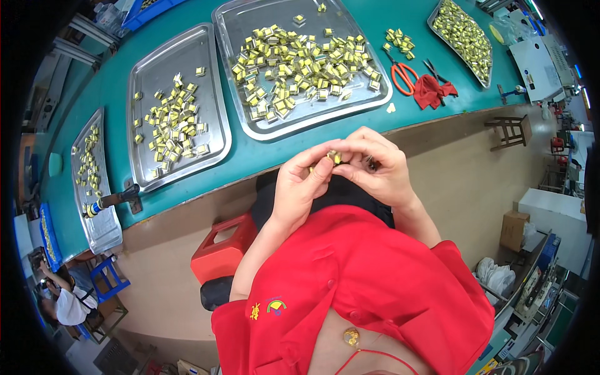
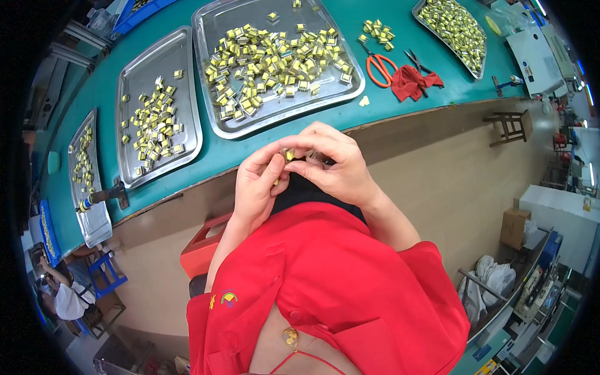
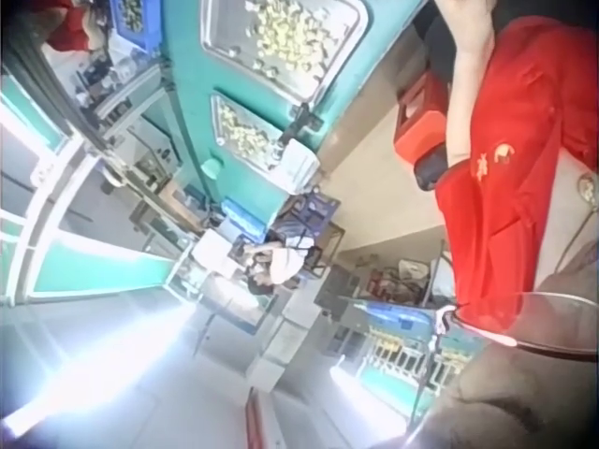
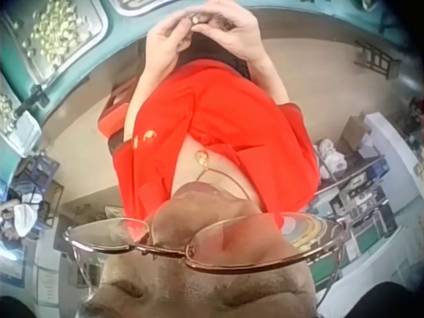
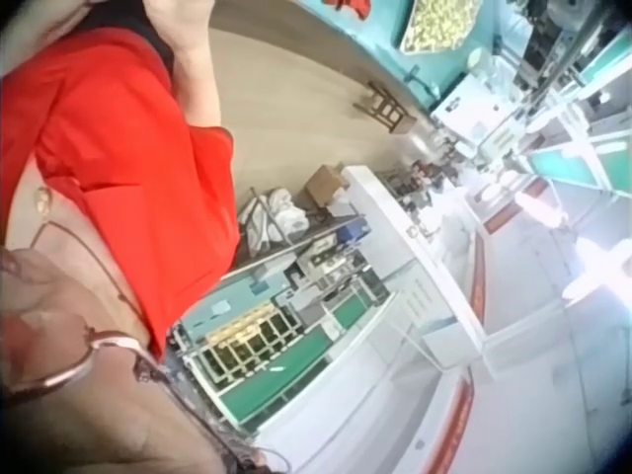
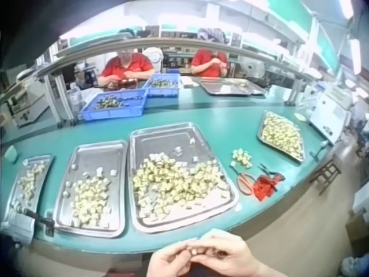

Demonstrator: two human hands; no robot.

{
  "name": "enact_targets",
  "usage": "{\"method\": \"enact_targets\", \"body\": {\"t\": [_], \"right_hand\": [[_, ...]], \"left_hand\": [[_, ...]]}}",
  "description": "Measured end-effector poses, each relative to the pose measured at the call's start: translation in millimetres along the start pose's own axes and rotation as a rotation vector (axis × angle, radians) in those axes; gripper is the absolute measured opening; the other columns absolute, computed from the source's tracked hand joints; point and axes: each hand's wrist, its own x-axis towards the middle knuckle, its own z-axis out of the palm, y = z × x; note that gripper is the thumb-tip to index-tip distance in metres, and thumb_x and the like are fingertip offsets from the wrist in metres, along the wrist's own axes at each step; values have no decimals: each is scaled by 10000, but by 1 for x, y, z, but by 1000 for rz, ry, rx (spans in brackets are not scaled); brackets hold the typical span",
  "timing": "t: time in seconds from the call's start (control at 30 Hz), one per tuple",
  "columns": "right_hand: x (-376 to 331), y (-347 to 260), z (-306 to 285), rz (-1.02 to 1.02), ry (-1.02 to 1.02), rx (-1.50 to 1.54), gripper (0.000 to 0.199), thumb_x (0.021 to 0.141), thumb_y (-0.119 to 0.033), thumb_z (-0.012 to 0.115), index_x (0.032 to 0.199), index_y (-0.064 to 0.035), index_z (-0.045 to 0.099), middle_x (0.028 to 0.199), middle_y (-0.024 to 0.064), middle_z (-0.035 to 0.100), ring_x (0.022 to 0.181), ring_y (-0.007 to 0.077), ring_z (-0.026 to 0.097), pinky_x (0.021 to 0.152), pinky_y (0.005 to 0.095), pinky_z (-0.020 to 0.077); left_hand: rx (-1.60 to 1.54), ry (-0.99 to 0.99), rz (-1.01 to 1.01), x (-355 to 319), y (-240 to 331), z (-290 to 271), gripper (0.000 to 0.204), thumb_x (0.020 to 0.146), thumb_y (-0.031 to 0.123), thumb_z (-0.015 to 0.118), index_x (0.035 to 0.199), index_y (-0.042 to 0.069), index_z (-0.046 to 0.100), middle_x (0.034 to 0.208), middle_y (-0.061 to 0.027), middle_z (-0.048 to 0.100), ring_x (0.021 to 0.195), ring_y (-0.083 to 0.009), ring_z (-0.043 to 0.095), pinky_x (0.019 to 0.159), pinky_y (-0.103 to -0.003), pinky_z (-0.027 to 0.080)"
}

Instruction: The person sorts small electronic components by hand, arranging them on a metal tray.

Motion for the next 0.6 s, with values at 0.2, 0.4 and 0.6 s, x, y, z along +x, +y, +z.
{"method": "enact_targets", "body": {"t": [0.2, 0.4, 0.6], "right_hand": [[0, 7, -3, 63, 72, -51, 314, 685, 60, 719, 982, 14, 630, 823, 23, 529, 619, 35, 416, 516, 169, 312], [2, 9, -2, 78, 49, -1, 289, 692, 71, 704, 963, -2, 636, 818, 12, 532, 649, 41, 442, 533, 170, 312], [31, 31, -39, 158, 213, -446, 208, 719, -27, 712, 915, -13, 644, 762, -11, 573, 569, 43, 433, 516, 183, 341]], "left_hand": [[-182, 13, -22, 2, 1, 1, 323, 929, 143, 515, 1228, 21, 518, 913, -28, 602, 565, -8, 361, 428, -142, 234], [-129, -36, -5, 3, -3, -6, 308, 890, 73, 564, 1194, 26, 543, 999, -59, 620, 611, -2, 403, 439, -139, 268], [107, 63, 166, 5, 0, -8, 296, 823, -23, 611, 1117, 6, 591, 1072, -66, 598, 829, -57, 523, 737, -186, 427]]}}
